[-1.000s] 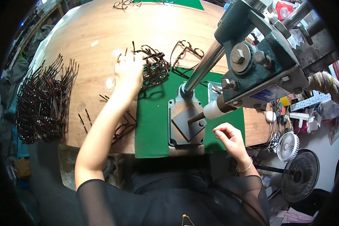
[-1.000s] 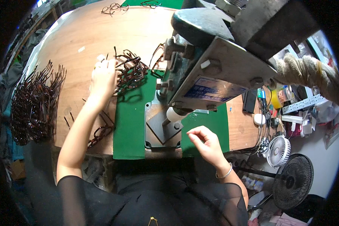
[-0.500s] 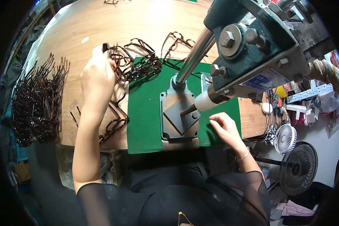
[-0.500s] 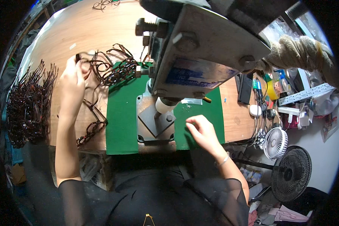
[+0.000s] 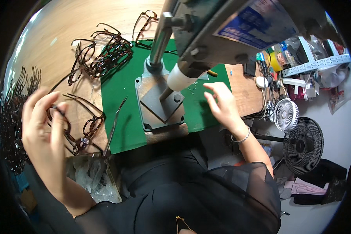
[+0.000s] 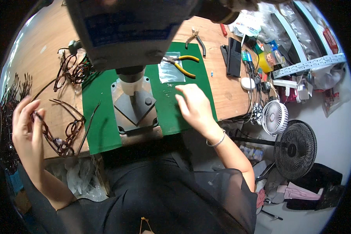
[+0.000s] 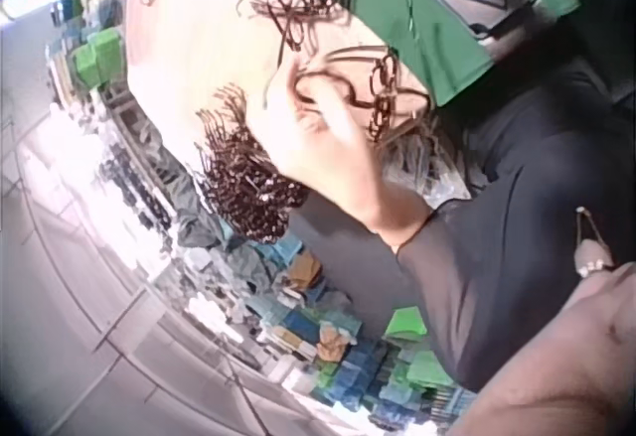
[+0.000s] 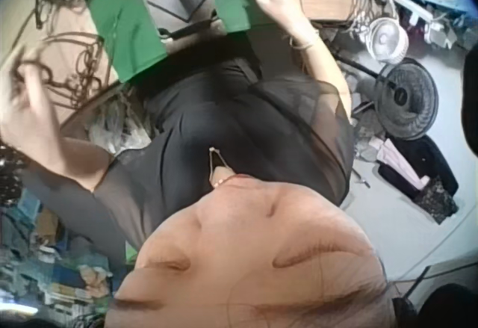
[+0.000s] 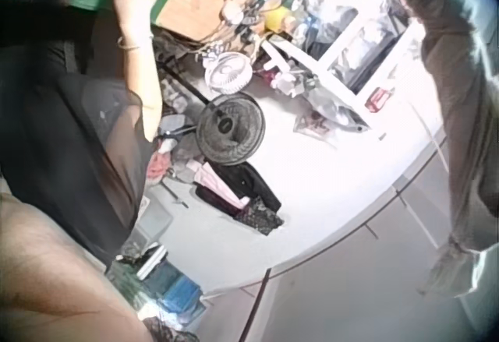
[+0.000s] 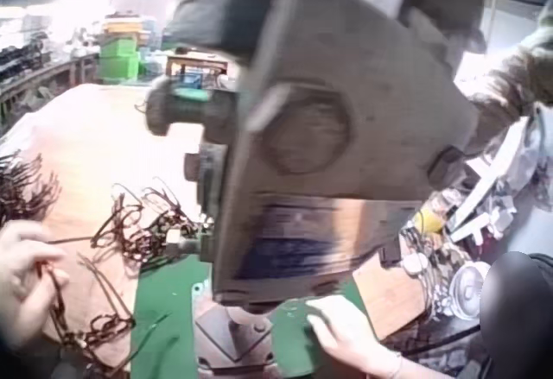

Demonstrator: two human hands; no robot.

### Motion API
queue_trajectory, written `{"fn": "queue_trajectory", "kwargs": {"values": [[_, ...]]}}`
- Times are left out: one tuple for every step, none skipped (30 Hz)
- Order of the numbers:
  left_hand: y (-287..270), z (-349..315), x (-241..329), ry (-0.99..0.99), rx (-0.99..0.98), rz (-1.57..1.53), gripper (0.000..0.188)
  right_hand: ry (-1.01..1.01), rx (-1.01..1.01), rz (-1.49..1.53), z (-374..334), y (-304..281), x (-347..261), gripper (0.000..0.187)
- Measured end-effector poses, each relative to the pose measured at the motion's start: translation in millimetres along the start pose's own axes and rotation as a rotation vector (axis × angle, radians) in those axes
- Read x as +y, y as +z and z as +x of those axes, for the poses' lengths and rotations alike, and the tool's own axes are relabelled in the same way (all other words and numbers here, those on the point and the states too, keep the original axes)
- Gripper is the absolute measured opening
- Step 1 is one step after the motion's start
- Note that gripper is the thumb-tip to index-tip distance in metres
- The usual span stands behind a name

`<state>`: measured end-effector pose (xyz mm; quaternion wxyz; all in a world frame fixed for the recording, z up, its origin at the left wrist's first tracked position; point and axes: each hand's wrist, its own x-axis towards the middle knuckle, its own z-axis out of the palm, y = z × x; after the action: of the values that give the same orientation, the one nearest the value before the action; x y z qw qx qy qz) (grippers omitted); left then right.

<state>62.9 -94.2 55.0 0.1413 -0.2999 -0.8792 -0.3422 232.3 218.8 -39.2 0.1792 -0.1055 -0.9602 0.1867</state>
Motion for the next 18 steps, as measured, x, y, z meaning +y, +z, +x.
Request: {"fn": "queue_trajectory", "kwargs": {"values": [[-8.1, 4.0, -21.9, 0.225, 0.089, 0.498, 0.013, 0.130, 0.023, 0.052, 3.5, -1.8, -0.6, 0.013], [-7.7, 4.0, -28.4, -0.115, -0.042, 0.325, 0.016, 0.221, 0.010, 0.150, -0.4, 3.2, 5.6, 0.011], [-11.9, 3.2, -34.4, -0.132, -0.144, 0.097, 0.015, 0.297, -0.007, 0.266, -4.5, 17.2, 16.3, 0.009], [-15.5, 2.4, -37.4, -0.148, -0.246, -0.130, 0.015, 0.371, -0.025, 0.384, -7.9, 30.5, 25.4, 0.008], [-11.2, 1.5, -12.8, -0.352, -0.297, -0.401, 0.014, 0.370, -0.007, 0.275, -12.9, 43.6, 28.4, 0.007], [-2.7, -7.1, -15.1, -0.312, -0.263, -0.703, 0.014, 0.403, 0.027, 0.274, -13.7, 48.2, 23.8, 0.007], [-2.2, -13.7, -10.1, -0.422, -0.211, -0.835, 0.015, 0.397, 0.051, 0.322, -11.8, 53.0, 24.8, 0.007], [0.5, -16.6, 4.0, -0.537, -0.167, -0.974, 0.017, 0.404, 0.071, 0.360, -15.6, 55.3, 25.5, 0.008], [4.9, -20.8, -4.2, -0.544, -0.147, -1.028, 0.023, 0.352, 0.050, 0.317, -13.2, 55.2, 27.5, 0.008], [11.6, -25.3, -3.5, -0.552, -0.097, -1.099, 0.023, 0.299, 0.028, 0.275, -9.1, 54.1, 30.1, 0.008], [24.7, -24.8, 1.8, -0.543, -0.065, -1.181, 0.023, 0.258, -0.018, 0.180, -10.7, 49.5, 33.7, 0.009], [29.4, -26.3, 9.2, -0.544, -0.009, -1.248, 0.023, 0.253, -0.029, 0.171, -9.9, 49.2, 31.4, 0.009], [32.9, -26.2, 20.0, -0.563, 0.040, -1.239, 0.025, 0.248, -0.041, 0.161, -10.1, 48.9, 28.8, 0.009], [39.0, -27.7, 19.2, -0.505, 0.045, -1.280, 0.031, 0.243, -0.058, 0.148, -11.1, 47.9, 26.5, 0.010], [42.3, -27.7, 22.4, -0.517, 0.085, -1.311, 0.033, 0.282, -0.039, 0.207, -11.6, 46.9, 24.6, 0.009], [46.1, -25.5, 29.3, -0.529, 0.125, -1.342, 0.036, 0.351, -0.058, 0.269, -11.1, 46.3, 25.1, 0.009], [47.5, -22.6, 33.0, -0.512, 0.127, -1.346, 0.043, 0.421, -0.074, 0.334, -10.5, 45.8, 27.0, 0.009], [52.1, -22.6, 36.2, -0.435, 0.132, -1.387, 0.051, 0.492, -0.090, 0.398, -10.1, 45.7, 28.5, 0.009]]}}
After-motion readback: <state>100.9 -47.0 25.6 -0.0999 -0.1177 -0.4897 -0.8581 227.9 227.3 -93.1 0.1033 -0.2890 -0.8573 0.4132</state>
